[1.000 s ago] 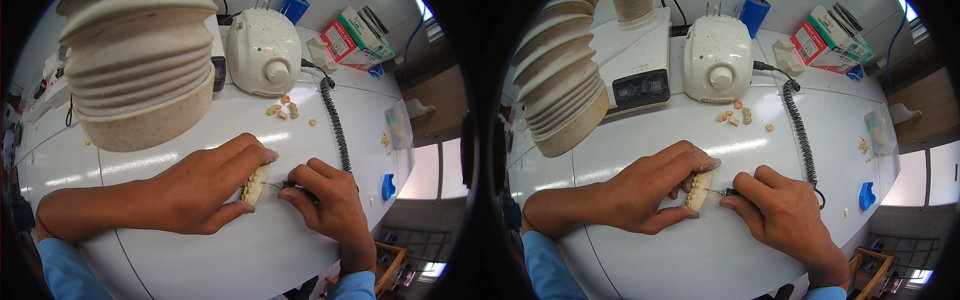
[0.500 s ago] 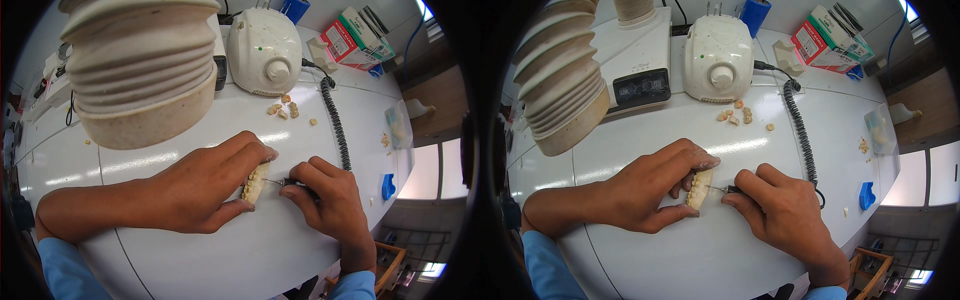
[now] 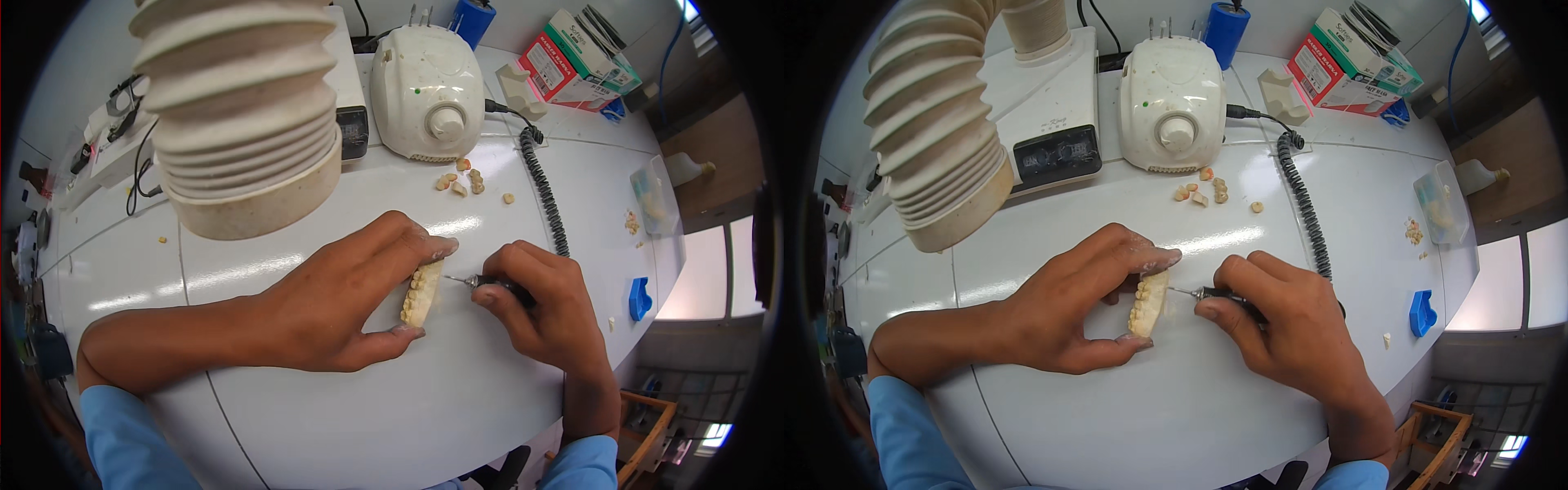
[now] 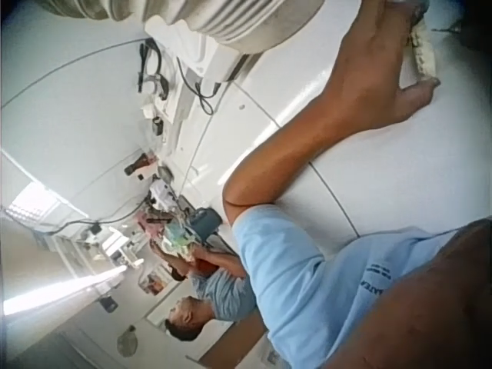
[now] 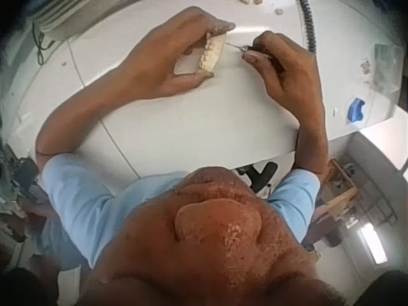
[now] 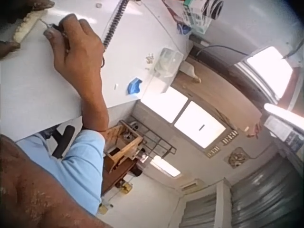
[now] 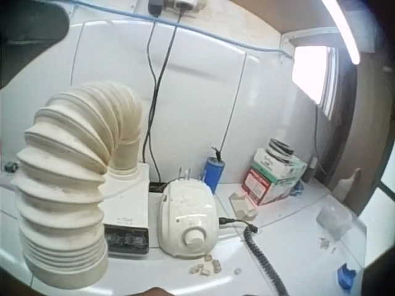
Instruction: Refining a dental plaster model using a dental handpiece tool at a laboratory bench.
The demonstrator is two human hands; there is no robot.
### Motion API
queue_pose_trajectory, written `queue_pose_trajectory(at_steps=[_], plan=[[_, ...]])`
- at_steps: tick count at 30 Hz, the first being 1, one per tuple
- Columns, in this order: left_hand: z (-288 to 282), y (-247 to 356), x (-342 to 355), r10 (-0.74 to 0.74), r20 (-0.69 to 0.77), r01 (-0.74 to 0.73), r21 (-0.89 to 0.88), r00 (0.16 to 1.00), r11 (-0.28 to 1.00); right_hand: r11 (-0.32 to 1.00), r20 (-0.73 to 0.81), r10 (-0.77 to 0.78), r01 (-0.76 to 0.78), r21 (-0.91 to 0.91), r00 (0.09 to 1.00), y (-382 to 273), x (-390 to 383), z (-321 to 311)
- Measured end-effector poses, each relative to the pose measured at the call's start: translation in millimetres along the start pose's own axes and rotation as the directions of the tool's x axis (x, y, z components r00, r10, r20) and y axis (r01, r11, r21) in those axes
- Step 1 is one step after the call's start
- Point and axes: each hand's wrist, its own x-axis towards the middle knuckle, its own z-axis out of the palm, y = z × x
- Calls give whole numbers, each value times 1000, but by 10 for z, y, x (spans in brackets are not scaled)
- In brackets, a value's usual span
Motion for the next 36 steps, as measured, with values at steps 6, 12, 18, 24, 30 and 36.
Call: queue_pose_trajectory(at_steps=[6, 12, 18, 24, 30, 36], plan=[[-18, 35, 44, -155, -38, 156, 37, 987, 987, 1000, 19, 19, -19, -22, 1000, 114, 51, -91], [-88, 44, 125, -248, 39, 242, 115, 968, 963, 997, 35, -17, 20, -72, 999, 184, 10, -95], [-72, 163, 62, -181, 135, 133, 304, 974, 943, 999, 26, 11, -9, -53, 1000, 145, 11, -79], [-71, 227, 36, -260, 95, 207, 379, 961, 902, 999, 38, 4, -2, -53, 999, 142, 22, -61], [-68, 226, 35, -273, 67, 233, 352, 960, 907, 999, 56, 0, 3, -43, 998, 142, 29, -76], [-54, 234, 37, -245, 58, 209, 360, 968, 909, 998, 73, -1, 5, -62, 997, 149, 23, -91]])
